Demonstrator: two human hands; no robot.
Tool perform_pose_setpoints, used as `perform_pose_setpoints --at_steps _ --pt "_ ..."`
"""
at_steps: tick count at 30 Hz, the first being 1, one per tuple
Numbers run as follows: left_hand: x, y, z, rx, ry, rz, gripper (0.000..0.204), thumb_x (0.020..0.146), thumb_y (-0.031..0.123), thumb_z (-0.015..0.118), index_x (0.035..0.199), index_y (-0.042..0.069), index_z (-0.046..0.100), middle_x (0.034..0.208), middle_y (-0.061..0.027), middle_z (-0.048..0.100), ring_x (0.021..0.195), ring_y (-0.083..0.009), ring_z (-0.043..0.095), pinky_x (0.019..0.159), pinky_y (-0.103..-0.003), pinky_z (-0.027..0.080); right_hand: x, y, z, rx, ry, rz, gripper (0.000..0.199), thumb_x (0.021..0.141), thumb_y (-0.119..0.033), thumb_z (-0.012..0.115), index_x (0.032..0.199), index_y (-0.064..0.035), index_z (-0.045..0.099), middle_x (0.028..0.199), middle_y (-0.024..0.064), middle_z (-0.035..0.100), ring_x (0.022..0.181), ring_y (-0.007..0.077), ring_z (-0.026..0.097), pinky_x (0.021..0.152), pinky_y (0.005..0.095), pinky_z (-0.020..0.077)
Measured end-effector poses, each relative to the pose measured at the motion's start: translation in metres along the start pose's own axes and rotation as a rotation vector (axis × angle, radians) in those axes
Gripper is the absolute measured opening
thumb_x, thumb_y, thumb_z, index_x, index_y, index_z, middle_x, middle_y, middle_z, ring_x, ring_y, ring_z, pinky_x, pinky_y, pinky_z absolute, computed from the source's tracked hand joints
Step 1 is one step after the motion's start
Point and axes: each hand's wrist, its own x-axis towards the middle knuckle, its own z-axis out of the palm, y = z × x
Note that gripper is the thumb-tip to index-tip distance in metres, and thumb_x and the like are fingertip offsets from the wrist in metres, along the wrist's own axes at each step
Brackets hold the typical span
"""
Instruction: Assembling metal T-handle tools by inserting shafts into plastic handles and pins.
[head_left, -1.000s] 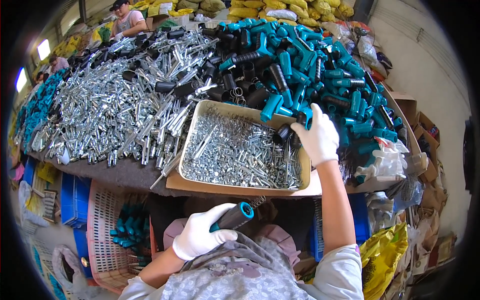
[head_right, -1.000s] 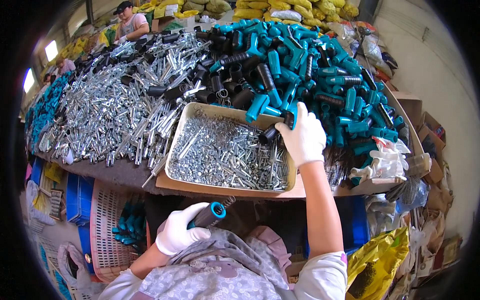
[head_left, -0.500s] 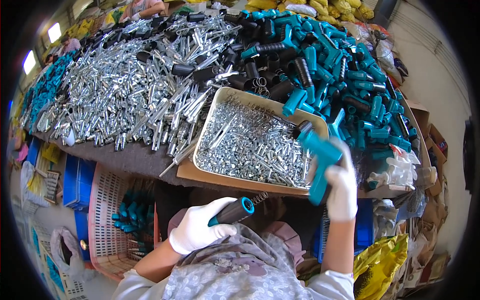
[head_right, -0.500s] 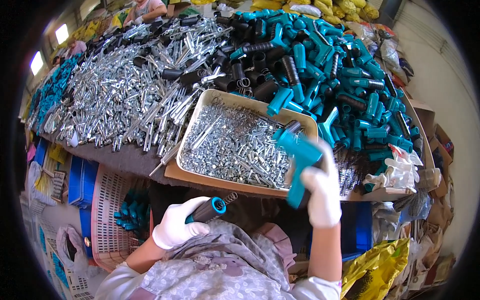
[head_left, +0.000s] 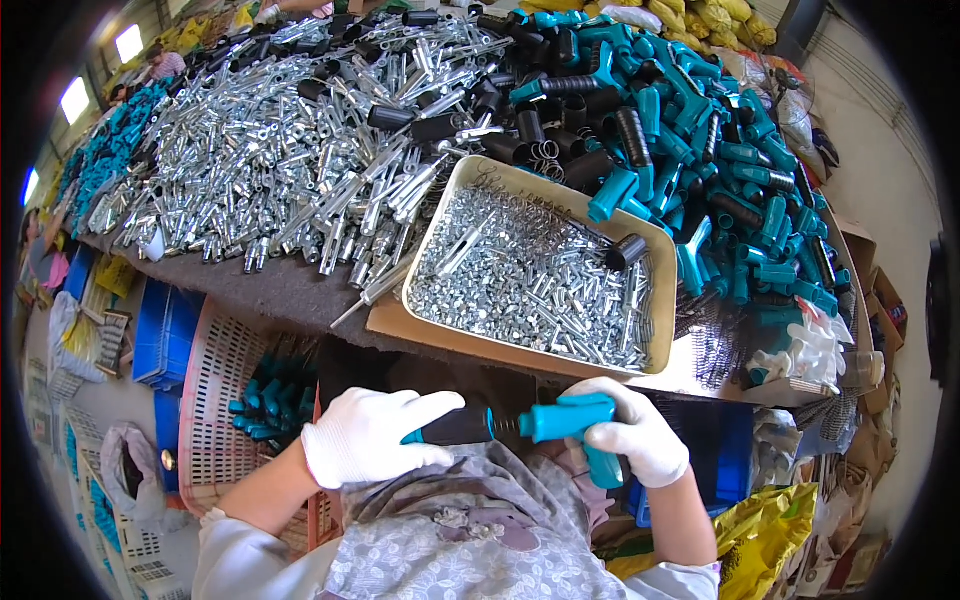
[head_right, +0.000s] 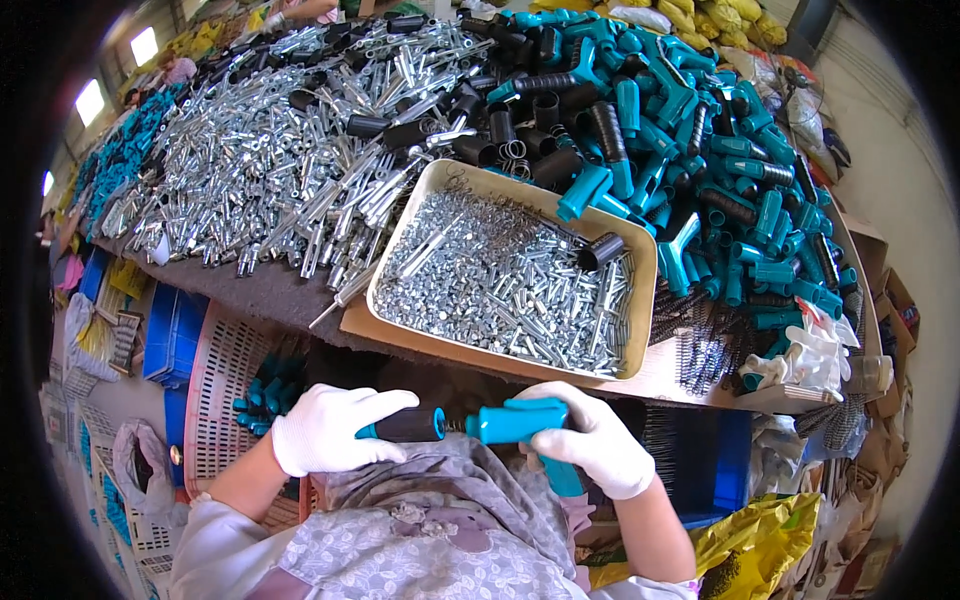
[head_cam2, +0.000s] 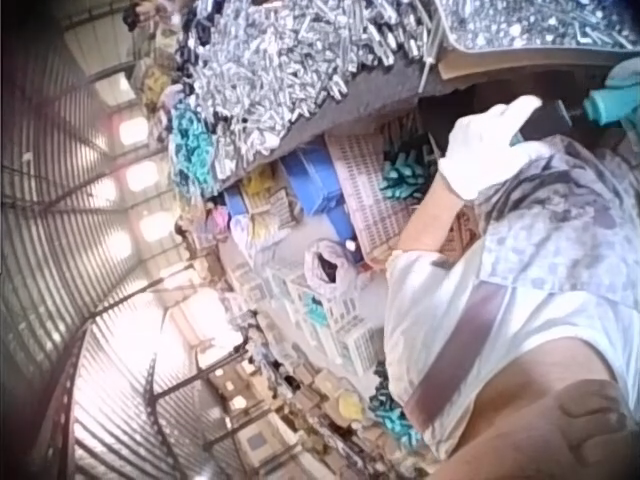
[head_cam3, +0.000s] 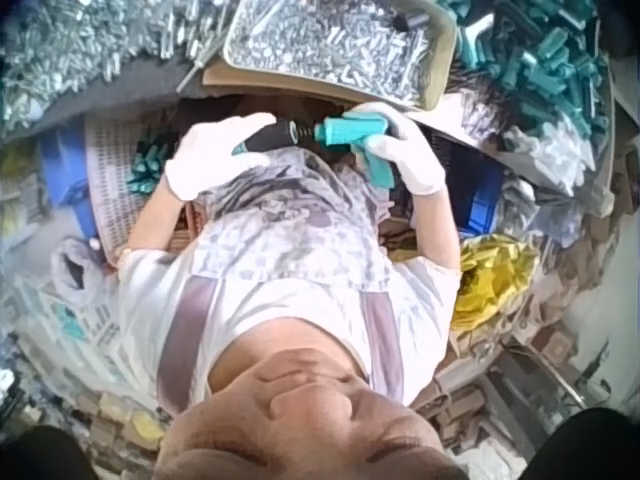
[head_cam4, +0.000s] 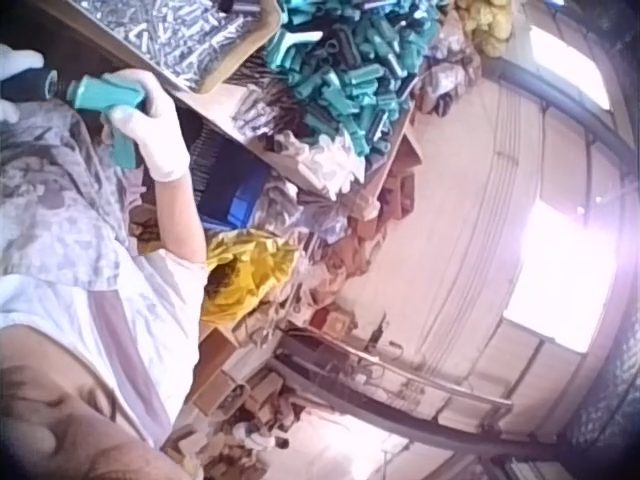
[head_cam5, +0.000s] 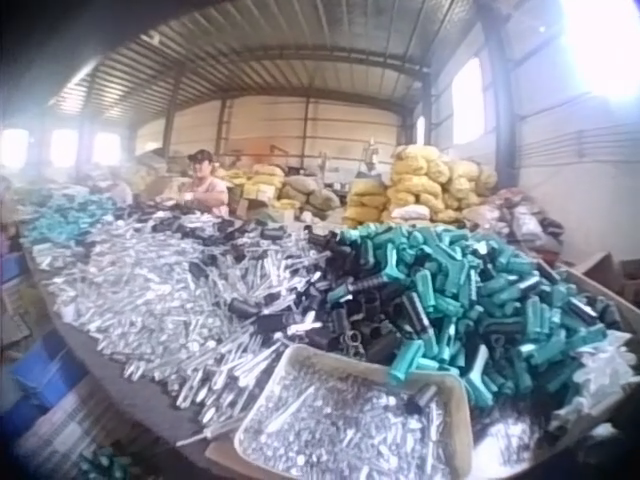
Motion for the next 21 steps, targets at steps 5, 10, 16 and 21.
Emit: perform_pose_setpoints --at_steps 5,10,16,21 --pt "0.011 -0.009 -0.005 -0.222 -0.272 0.028 0.057 0.078 0.041 0.079 0.125 0.013 0.063 0.092 -0.0106 0.071 0.075 -0.03 0.07 0.068 -0.037 0.056 0.002 0.001 0.043 -1.037 -0.047 -0.413 0.049 0.071 -0.011 0.079 0.119 -0.0121 0.067 0.093 0.0063 0.064 0.083 0.0219 0.064 0.081 0.0351 0.0529" --pt "0.004 -0.045 0.013 -0.816 -0.568 -0.086 0.065 0.083 0.044 0.076 0.133 0.006 0.059 0.091 -0.0062 0.07 0.074 -0.0136 0.065 0.069 -0.03 0.053 0.009 0.004 0.051 -1.683 -0.055 -1.226 0.044 0.072 -0.019 0.066 0.116 -0.0213 0.067 0.088 0.0043 0.052 0.078 0.0197 0.056 0.083 0.0378 0.0493" --pt "0.009 -0.046 0.013 -1.12 -1.034 -0.27 0.076 0.085 0.053 0.074 0.131 -0.005 0.056 0.076 0.0 0.061 0.056 -0.0045 0.052 0.046 -0.022 0.041 0.02 -0.005 0.043 -1.71 -0.376 -1.591 0.046 0.068 -0.021 0.068 0.114 -0.024 0.069 0.091 0.0019 0.05 0.077 0.019 0.053 0.085 0.0372 0.047" --pt "0.006 -0.041 0.014 -0.707 -0.792 -0.118 0.061 0.087 0.046 0.073 0.13 0.006 0.06 0.078 -0.0065 0.064 0.07 -0.0167 0.064 0.065 -0.031 0.051 0.021 0.012 0.042 -1.515 -0.296 -1.201 0.043 0.076 -0.018 0.068 0.119 -0.0169 0.066 0.085 0.0018 0.057 0.072 0.0188 0.059 0.071 0.0329 0.0497"
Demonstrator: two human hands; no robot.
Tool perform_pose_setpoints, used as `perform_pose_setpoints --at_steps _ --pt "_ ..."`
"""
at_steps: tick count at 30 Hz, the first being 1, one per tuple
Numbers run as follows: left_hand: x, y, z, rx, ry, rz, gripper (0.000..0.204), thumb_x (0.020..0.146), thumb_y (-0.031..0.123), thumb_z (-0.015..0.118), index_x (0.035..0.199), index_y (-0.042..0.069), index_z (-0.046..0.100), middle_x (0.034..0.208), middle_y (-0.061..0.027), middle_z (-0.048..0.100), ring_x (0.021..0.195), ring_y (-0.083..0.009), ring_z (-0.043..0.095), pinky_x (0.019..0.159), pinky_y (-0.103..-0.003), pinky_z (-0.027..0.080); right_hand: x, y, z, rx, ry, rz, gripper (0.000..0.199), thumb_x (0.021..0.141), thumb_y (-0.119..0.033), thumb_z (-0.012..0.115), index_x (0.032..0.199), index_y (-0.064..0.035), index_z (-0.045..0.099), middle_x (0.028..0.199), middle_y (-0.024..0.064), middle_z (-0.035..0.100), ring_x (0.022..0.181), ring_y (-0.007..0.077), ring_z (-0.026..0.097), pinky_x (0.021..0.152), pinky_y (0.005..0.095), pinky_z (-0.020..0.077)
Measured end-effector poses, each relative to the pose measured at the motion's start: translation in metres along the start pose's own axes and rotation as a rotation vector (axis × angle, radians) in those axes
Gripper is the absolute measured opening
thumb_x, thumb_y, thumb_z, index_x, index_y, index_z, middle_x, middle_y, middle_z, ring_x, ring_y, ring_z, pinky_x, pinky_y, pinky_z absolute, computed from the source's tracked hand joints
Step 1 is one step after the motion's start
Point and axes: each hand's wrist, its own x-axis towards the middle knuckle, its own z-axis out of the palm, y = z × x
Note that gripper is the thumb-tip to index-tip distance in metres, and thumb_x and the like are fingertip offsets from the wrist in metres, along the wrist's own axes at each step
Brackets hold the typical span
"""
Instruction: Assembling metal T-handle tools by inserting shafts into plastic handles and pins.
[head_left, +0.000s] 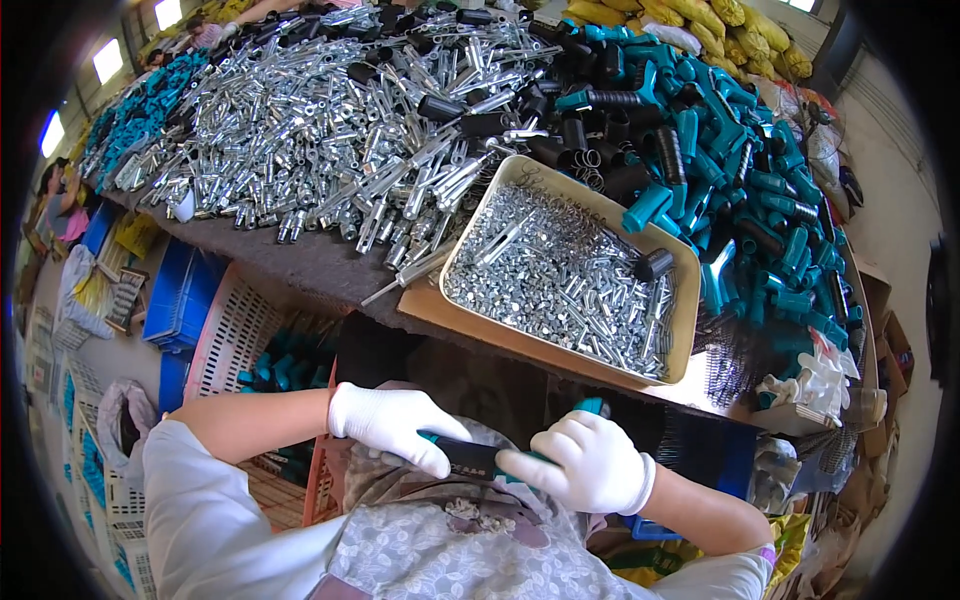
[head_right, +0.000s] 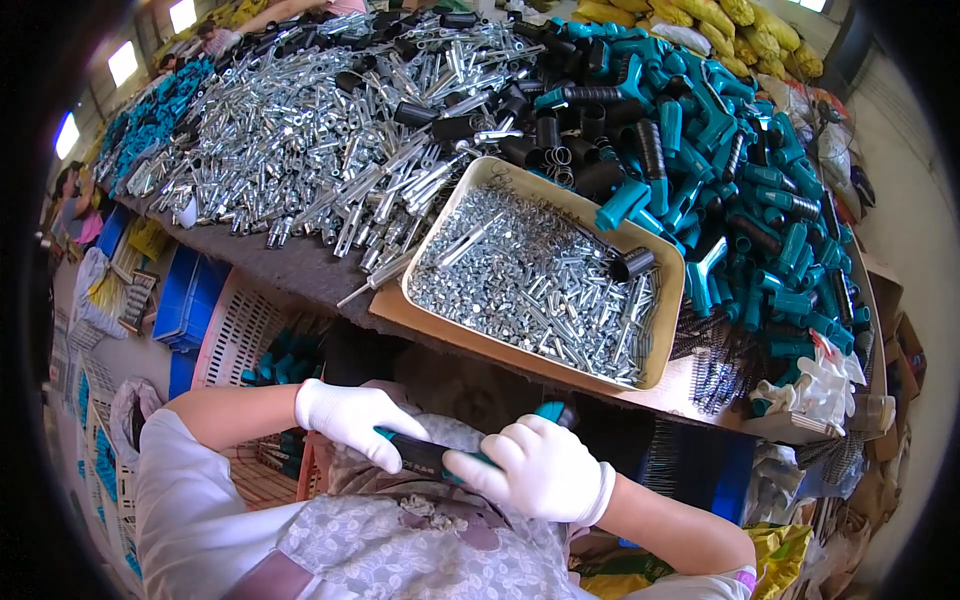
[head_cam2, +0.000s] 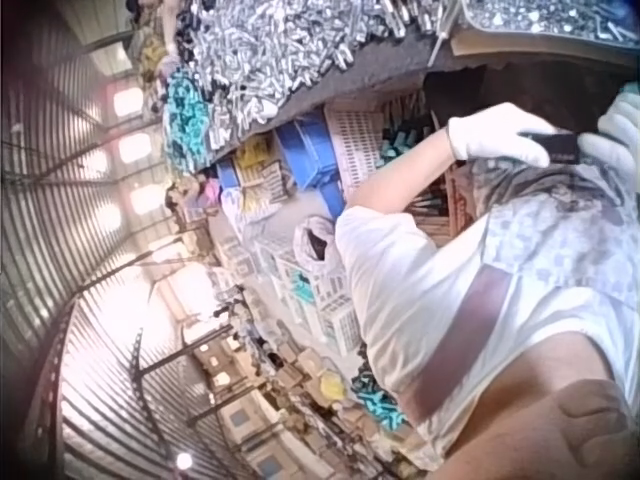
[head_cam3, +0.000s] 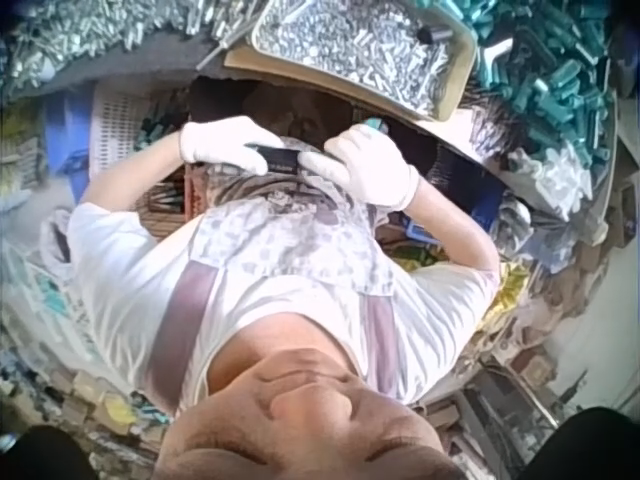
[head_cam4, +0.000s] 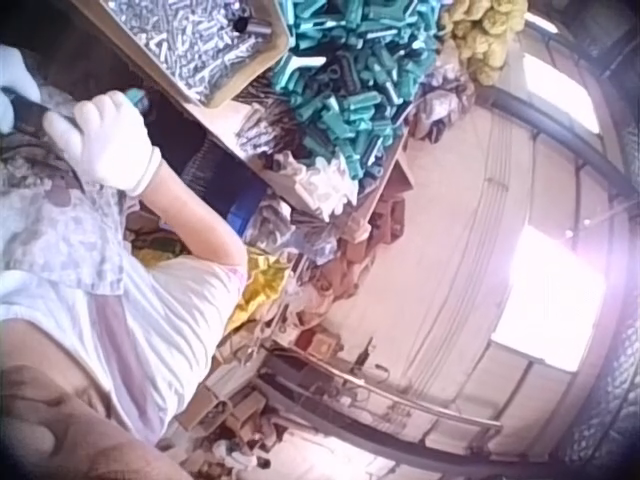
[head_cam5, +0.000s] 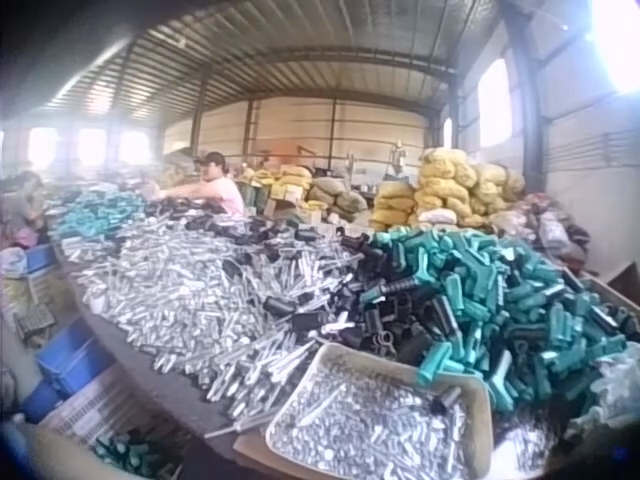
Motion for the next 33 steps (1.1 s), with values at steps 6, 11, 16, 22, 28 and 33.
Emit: perform_pose_setpoints --at_steps 6,11,16,22,28,33 --pt "-0.018 0.047 0.004 0.482 0.322 0.065 0.053 0.089 0.046 0.066 0.131 0.016 0.058 0.087 -0.013 0.07 0.078 -0.0309 0.07 0.068 -0.04 0.054 -0.002 -0.003 0.001 0.462 0.01 0.471 0.054 0.076 -0.02 0.079 0.125 -0.0102 0.061 0.078 0.0089 0.064 0.062 0.0279 0.065 0.054 0.0349 0.0519" --pt "-0.025 0.065 0.006 1.147 0.489 0.094 0.053 0.089 0.05 0.063 0.13 0.017 0.058 0.073 -0.0061 0.061 0.06 -0.0234 0.066 0.046 -0.034 0.049 -0.001 -0.003 0.0 0.449 -0.044 0.505 0.056 0.077 -0.017 0.078 0.129 -0.0098 0.06 0.083 0.0123 0.066 0.064 0.0284 0.067 0.057 0.0332 0.0533" --pt "-0.03 0.065 -0.007 1.515 0.678 0.379 0.044 0.085 0.02 0.054 0.128 0.014 0.062 0.069 -0.0003 0.05 0.056 -0.0152 0.056 0.045 -0.032 0.047 -0.002 0.007 -0.004 1.908 -0.022 1.112 0.066 0.077 -0.009 0.076 0.139 -0.003 0.054 0.099 0.0094 0.068 0.081 0.0145 0.066 0.083 0.0294 0.054" --pt "-0.025 0.069 -0.026 0.906 0.333 -0.235 0.039 0.076 0.024 0.068 0.114 0.019 0.064 0.08 -0.0093 0.068 0.076 -0.0291 0.07 0.06 -0.041 0.054 0.015 0.003 0.0 0.638 -0.035 0.607 0.058 0.076 -0.009 0.075 0.131 -0.0026 0.059 0.1 0.0184 0.068 0.078 0.0193 0.07 0.076 0.0315 0.0555" --pt "-0.026 0.024 -0.001 1.009 0.889 0.067 0.015 0.081 0.02 0.061 0.094 0.013 0.062 0.075 -0.0069 0.065 0.067 -0.0271 0.068 0.057 -0.04 0.053 0.021 -0.006 0.006 1.4 0.524 0.841 0.074 0.099 -0.053 0.044 0.142 0.0062 0.042 0.133 0.0227 0.057 0.125 0.0311 0.054 0.111 0.0435 0.0371" --pt "-0.015 0.003 0.033 0.948 0.557 0.026 0.025 0.077 0.027 0.069 0.099 0.016 0.069 0.082 -0.0066 0.07 0.075 -0.0242 0.07 0.061 -0.036 0.055 0.006 -0.009 0.009 0.899 0.834 0.884 0.059 0.101 -0.043 0.048 0.116 0.0128 0.06 0.116 0.025 0.064 0.108 0.0309 0.064 0.1 0.0411 0.0471"
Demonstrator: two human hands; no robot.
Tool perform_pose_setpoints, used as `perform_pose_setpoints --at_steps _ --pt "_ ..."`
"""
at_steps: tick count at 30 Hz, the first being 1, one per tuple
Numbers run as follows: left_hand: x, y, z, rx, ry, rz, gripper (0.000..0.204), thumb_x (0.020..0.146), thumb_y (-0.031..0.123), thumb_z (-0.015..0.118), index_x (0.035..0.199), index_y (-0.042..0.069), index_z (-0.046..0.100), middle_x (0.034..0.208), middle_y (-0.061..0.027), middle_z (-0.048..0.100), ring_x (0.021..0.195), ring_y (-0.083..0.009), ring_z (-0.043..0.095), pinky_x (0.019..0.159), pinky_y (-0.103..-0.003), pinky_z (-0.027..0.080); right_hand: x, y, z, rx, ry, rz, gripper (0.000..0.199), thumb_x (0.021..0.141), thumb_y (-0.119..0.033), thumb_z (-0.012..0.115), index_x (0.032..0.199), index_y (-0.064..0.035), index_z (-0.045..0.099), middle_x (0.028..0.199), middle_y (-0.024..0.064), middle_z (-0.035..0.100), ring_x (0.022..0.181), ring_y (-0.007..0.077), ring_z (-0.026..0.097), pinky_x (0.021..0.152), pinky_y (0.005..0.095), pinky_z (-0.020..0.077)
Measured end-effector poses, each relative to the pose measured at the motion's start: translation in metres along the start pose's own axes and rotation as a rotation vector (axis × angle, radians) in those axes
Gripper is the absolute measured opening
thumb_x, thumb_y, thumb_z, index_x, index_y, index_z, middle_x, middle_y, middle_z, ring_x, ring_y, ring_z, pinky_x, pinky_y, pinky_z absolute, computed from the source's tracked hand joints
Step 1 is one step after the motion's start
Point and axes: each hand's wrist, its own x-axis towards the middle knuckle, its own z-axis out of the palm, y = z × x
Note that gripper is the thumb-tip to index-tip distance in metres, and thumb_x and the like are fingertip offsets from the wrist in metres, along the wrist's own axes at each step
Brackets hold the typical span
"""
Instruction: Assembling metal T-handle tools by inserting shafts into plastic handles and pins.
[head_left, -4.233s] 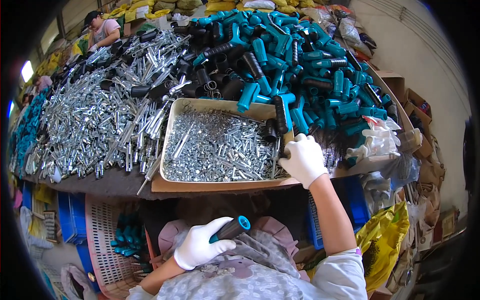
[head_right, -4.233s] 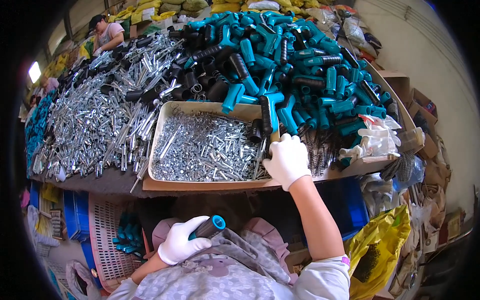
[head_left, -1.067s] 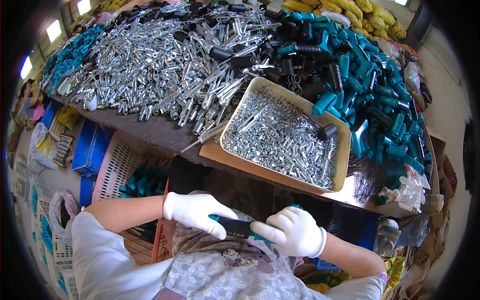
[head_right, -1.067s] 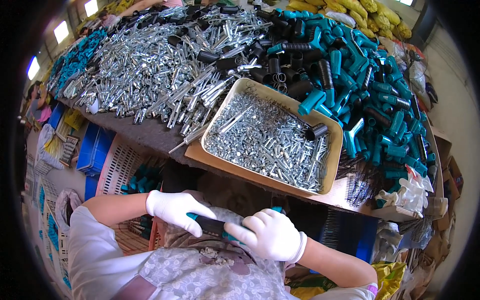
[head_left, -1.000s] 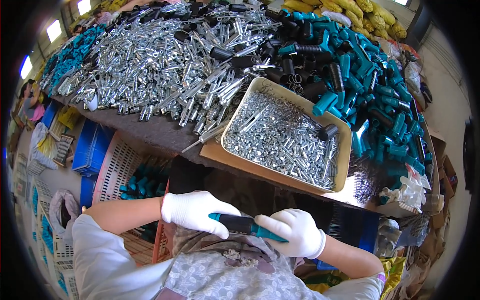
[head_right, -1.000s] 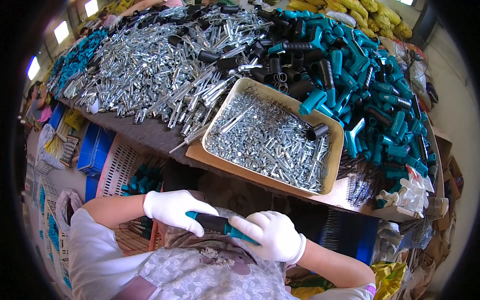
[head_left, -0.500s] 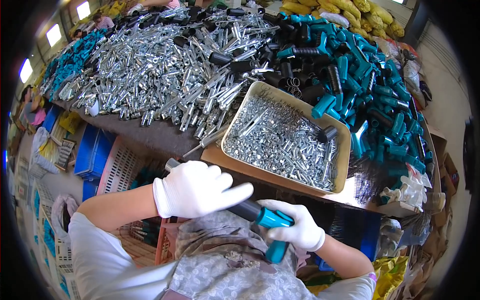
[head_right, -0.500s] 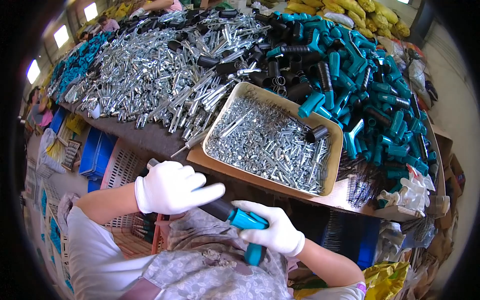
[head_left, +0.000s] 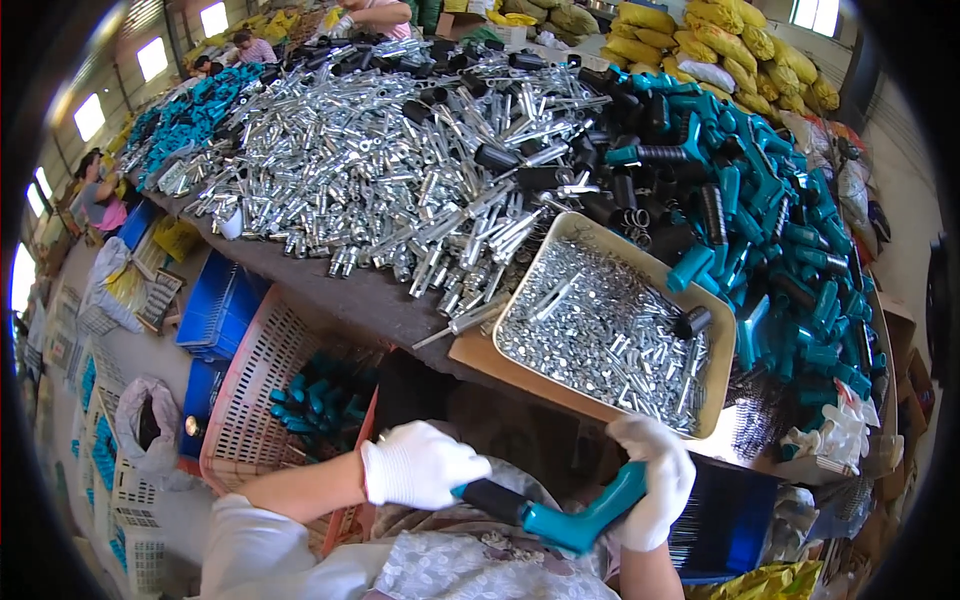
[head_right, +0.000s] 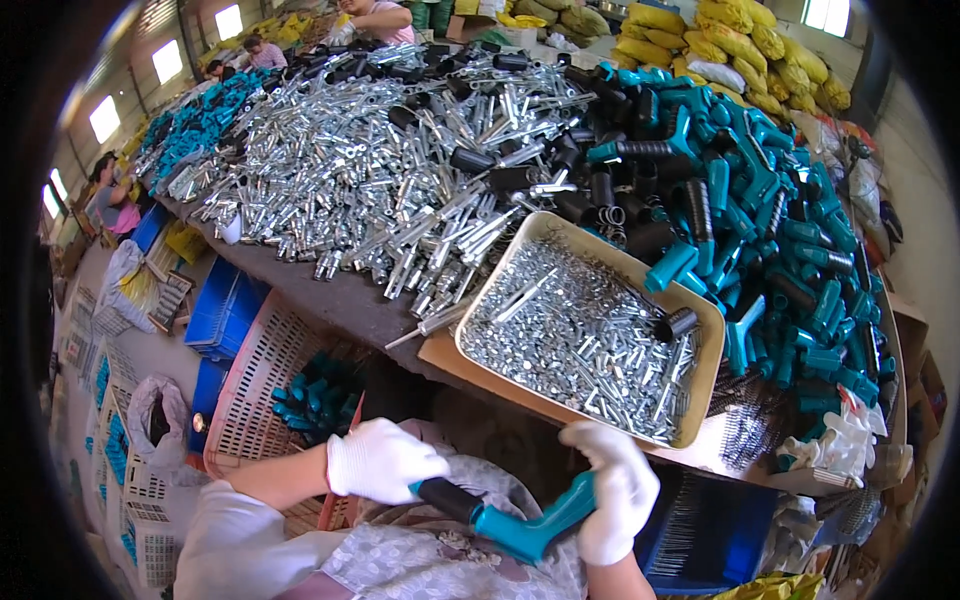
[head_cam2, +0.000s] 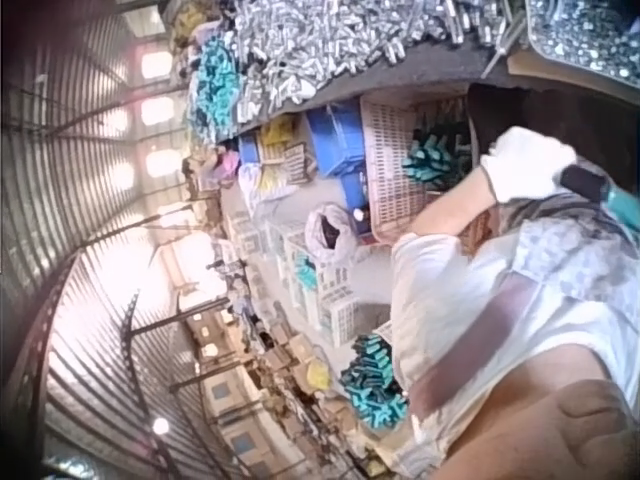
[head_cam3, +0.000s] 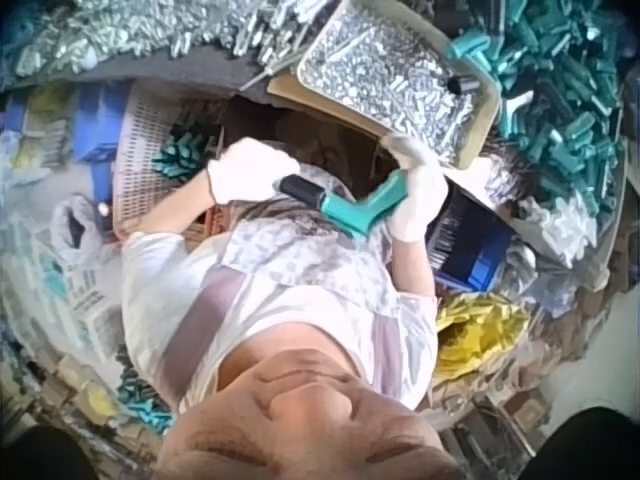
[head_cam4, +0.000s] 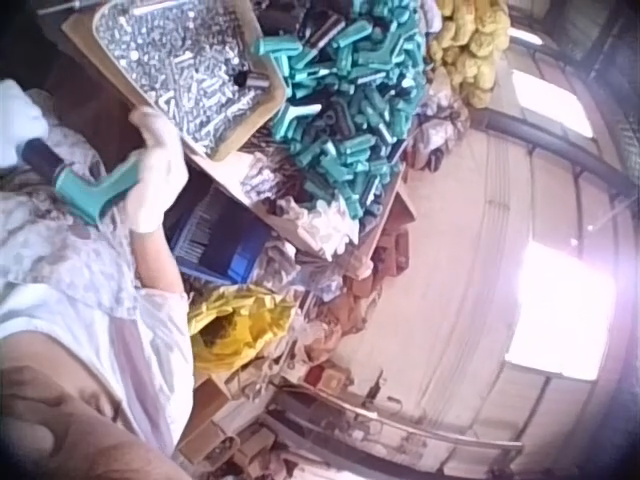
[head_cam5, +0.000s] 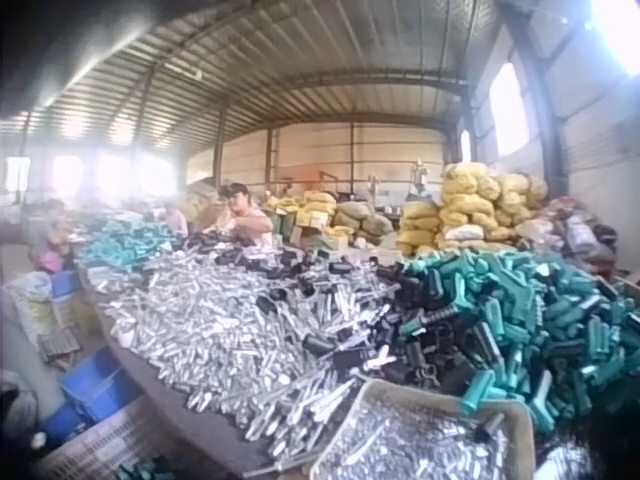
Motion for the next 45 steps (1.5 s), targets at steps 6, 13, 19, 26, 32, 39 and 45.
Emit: perform_pose_setpoints --at_steps 6,13,19,26,32,39,45 --pt "-0.01 -0.022 0.051 -0.411 0.372 -0.35 0.02 0.076 0.024 0.075 0.087 0.01 0.066 0.071 -0.0131 0.065 0.068 -0.0349 0.067 0.06 -0.044 0.053 -0.003 0.001 0.04 -0.309 -0.167 -0.495 0.02 0.075 -0.012 0.065 0.089 0.0015 0.069 0.103 0.022 0.065 0.107 0.0377 0.064 0.1 0.0476 0.0476" --pt "-0.009 -0.023 0.047 -0.601 0.601 -0.463 0.032 0.07 0.021 0.083 0.094 0.006 0.066 0.084 -0.0122 0.067 0.073 -0.033 0.067 0.061 -0.037 0.052 -0.001 -0.002 0.043 -0.214 -0.183 -0.396 0.04 0.095 -0.031 0.054 0.096 0.0074 0.066 0.117 0.0289 0.064 0.115 0.0392 0.062 0.103 0.0491 0.0448" --pt "-0.02 -0.013 0.022 -0.44 0.57 -0.116 0.031 0.069 0.022 0.082 0.095 0.011 0.069 0.083 -0.0079 0.067 0.077 -0.0307 0.068 0.067 -0.037 0.055 0.017 0.005 0.038 -0.029 0.088 -0.135 0.049 0.099 -0.035 0.048 0.108 0.0103 0.065 0.116 0.0266 0.067 0.107 0.0332 0.065 0.099 0.043 0.0475" --pt "-0.032 -0.012 0.029 -0.356 0.491 -0.018 0.027 0.069 0.02 0.077 0.093 0.012 0.067 0.084 -0.0079 0.066 0.084 -0.0297 0.067 0.07 -0.038 0.055 0.029 -0.002 0.036 -0.015 -0.11 -0.143 0.04 0.091 -0.027 0.048 0.097 0.0079 0.067 0.111 0.0269 0.066 0.114 0.0395 0.062 0.105 0.0502 0.0438" --pt "-0.023 -0.004 0.017 -0.211 0.118 -0.16 0.02 0.076 0.023 0.071 0.092 0.011 0.069 0.089 -0.0088 0.069 0.084 -0.0311 0.068 0.071 -0.041 0.054 0.04 0.001 0.04 -0.142 -0.568 -0.332 0.024 0.082 -0.023 0.062 0.092 -0.0043 0.074 0.109 0.0157 0.072 0.12 0.0369 0.061 0.109 0.0487 0.0413" --pt "-0.026 -0.022 0.062 -0.441 0.498 -0.17 0.027 0.075 0.022 0.077 0.094 0.006 0.067 0.084 -0.0146 0.065 0.08 -0.036 0.067 0.069 -0.042 0.054 0.021 -0.025 0.072 -0.231 -0.616 -0.647 0.015 0.072 -0.018 0.075 0.087 -0.0153 0.075 0.091 0.0054 0.069 0.081 0.0224 0.069 0.082 0.0382 0.0558" --pt "-0.024 -0.012 0.013 0.135 0.024 -0.13 0.011 0.087 0.019 0.057 0.092 0.009 0.06 0.077 -0.0086 0.064 0.069 -0.0257 0.068 0.057 -0.038 0.055 0.025 0.043 0.044 -0.963 -0.636 -0.078 0.026 0.088 -0.032 0.065 0.084 -0.0081 0.075 0.08 0.0156 0.071 0.069 0.0302 0.07 0.061 0.0391 0.0549"
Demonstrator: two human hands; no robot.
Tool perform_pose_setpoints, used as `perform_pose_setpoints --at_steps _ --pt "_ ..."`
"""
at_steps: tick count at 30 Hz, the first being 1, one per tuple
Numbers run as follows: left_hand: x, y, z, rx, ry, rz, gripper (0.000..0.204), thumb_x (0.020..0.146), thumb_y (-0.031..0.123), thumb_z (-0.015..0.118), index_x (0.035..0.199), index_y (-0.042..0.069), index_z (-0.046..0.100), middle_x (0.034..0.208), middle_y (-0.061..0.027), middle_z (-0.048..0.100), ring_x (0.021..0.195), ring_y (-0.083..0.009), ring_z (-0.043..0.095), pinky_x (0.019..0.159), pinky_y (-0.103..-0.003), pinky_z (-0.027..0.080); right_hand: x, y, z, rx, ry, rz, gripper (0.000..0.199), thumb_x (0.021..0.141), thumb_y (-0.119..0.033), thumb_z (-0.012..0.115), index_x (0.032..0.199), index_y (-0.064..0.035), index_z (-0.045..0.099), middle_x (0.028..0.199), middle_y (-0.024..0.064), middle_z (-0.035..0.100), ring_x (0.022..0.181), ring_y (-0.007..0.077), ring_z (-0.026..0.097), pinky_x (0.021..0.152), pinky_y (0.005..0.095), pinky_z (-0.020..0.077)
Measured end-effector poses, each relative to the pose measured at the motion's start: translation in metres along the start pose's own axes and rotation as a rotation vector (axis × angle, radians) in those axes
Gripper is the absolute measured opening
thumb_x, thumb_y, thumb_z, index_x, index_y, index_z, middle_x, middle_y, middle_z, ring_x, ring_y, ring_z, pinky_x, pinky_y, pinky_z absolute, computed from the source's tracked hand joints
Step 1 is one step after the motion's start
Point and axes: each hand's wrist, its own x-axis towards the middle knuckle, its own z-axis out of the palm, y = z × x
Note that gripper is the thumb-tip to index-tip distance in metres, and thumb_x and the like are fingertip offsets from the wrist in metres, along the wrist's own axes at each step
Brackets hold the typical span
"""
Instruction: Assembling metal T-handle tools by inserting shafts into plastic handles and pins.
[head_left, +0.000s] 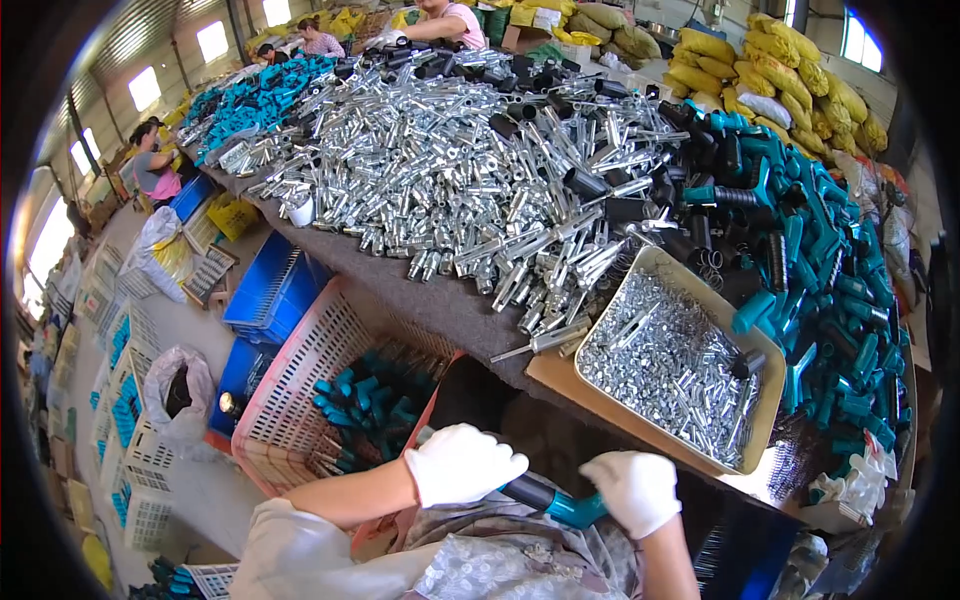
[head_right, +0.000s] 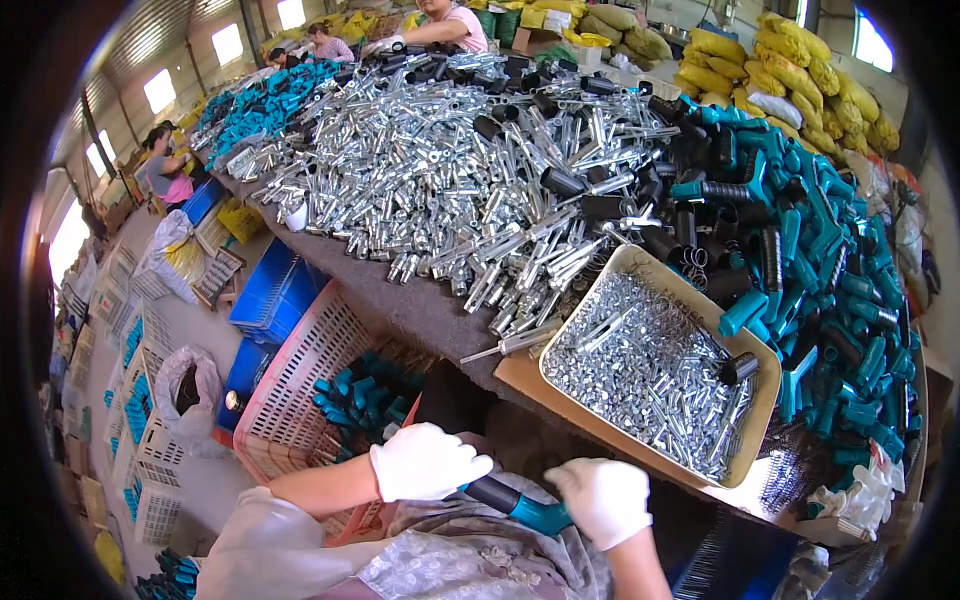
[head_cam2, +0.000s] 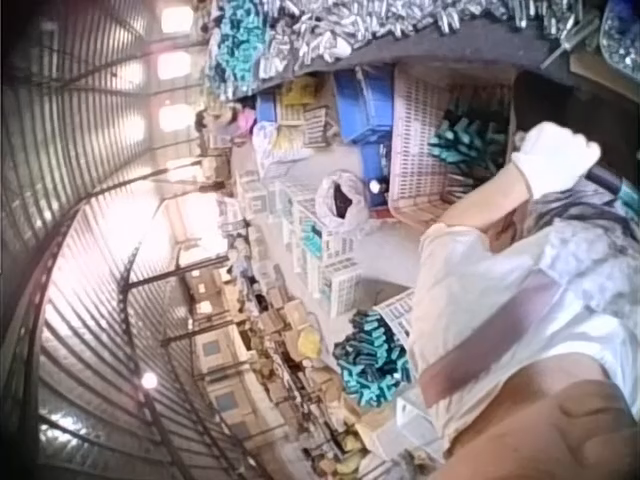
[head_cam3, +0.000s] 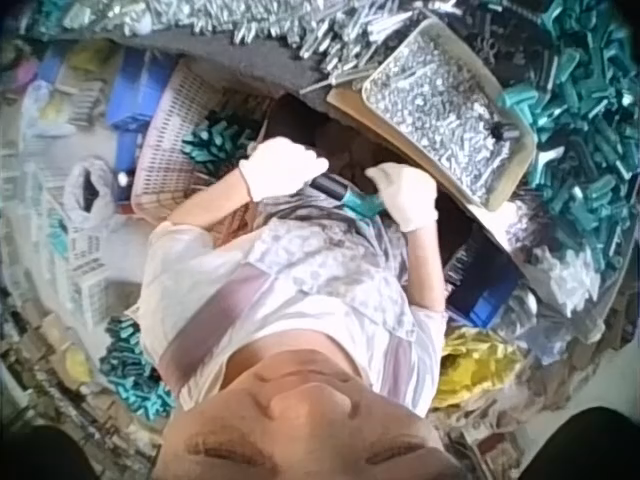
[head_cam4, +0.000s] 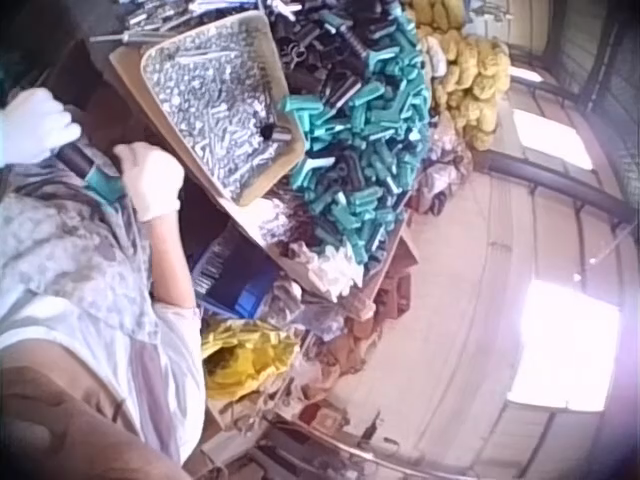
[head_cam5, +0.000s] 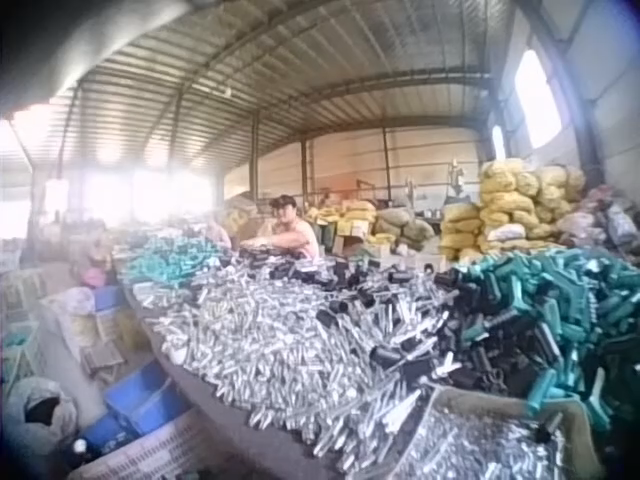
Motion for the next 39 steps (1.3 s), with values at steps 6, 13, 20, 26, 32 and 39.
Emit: perform_pose_setpoints --at_steps 6,13,20,26,32,39 --pt "0.031 -0.049 -0.046 -0.268 0.465 0.263 0.021 0.075 0.027 0.074 0.092 0.014 0.07 0.087 -0.0055 0.069 0.084 -0.0269 0.067 0.074 -0.039 0.056 0.003 -0.014 0.046 0.725 -0.294 0.008 0.058 0.092 -0.052 0.062 0.129 -0.007 0.058 0.09 0.0236 0.068 0.083 0.0373 0.068 0.076 0.0414 0.053" --pt "-0.004 -0.232 -0.054 0.198 0.582 -0.849 0.03 0.082 0.028 0.07 0.109 0.015 0.069 0.106 -0.0134 0.063 0.105 -0.0338 0.059 0.091 -0.045 0.05 -0.024 -0.003 0.052 1.224 -0.313 0.221 0.045 0.09 -0.031 0.072 0.118 0.0001 0.058 0.092 0.0011 0.06 0.08 0.0093 0.055 0.076 0.0254 0.0473" --pt "0.018 -0.234 -0.064 0.128 0.56 -0.831 0.019 0.079 0.024 0.071 0.091 0.009 0.071 0.1 -0.0155 0.066 0.101 -0.0344 0.062 0.089 -0.045 0.05 -0.017 -0.014 0.041 1.196 -0.185 0.106 0.063 0.088 -0.042 0.074 0.129 -0.0008 0.052 0.093 0.0069 0.065 0.078 0.0106 0.06 0.071 0.0264 0.0489" --pt "0.023 -0.107 -0.039 -0.7 0.737 -0.432 0.021 0.081 0.003 0.069 0.102 0.003 0.063 0.096 -0.0106 0.066 0.087 -0.0184 0.065 0.079 -0.031 0.053 -0.018 -0.007 0.039 1.139 -0.052 0.093 0.051 0.094 -0.03 0.067 0.135 -0.0038 0.051 0.098 0.0077 0.067 0.082 0.0122 0.061 0.078 0.0281 0.0509" --pt "0.022 -0.013 -0.037 -0.858 0.415 -0.209 0.02 0.086 0.006 0.068 0.105 0.0 0.068 0.095 -0.007 0.069 0.084 -0.0129 0.065 0.076 -0.028 0.053 -0.016 -0.012 0.038 0.605 0.182 -0.006 0.055 0.087 -0.036 0.072 0.131 -0.0055 0.057 0.104 0.0189 0.068 0.09 0.0344 0.068 0.08 0.0375 0.0536" --pt "0.022 -0.009 -0.022 -1.017 0.173 -0.343 0.019 0.092 0.02 0.067 0.102 0.004 0.069 0.079 -0.0073 0.068 0.07 -0.0131 0.062 0.067 -0.029 0.051 -0.023 -0.021 0.021 0.131 0.167 -0.002 0.048 0.08 -0.026 0.075 0.123 -0.0107 0.062 0.083 0.0116 0.062 0.076 0.0324 0.065 0.066 0.042 0.0512"
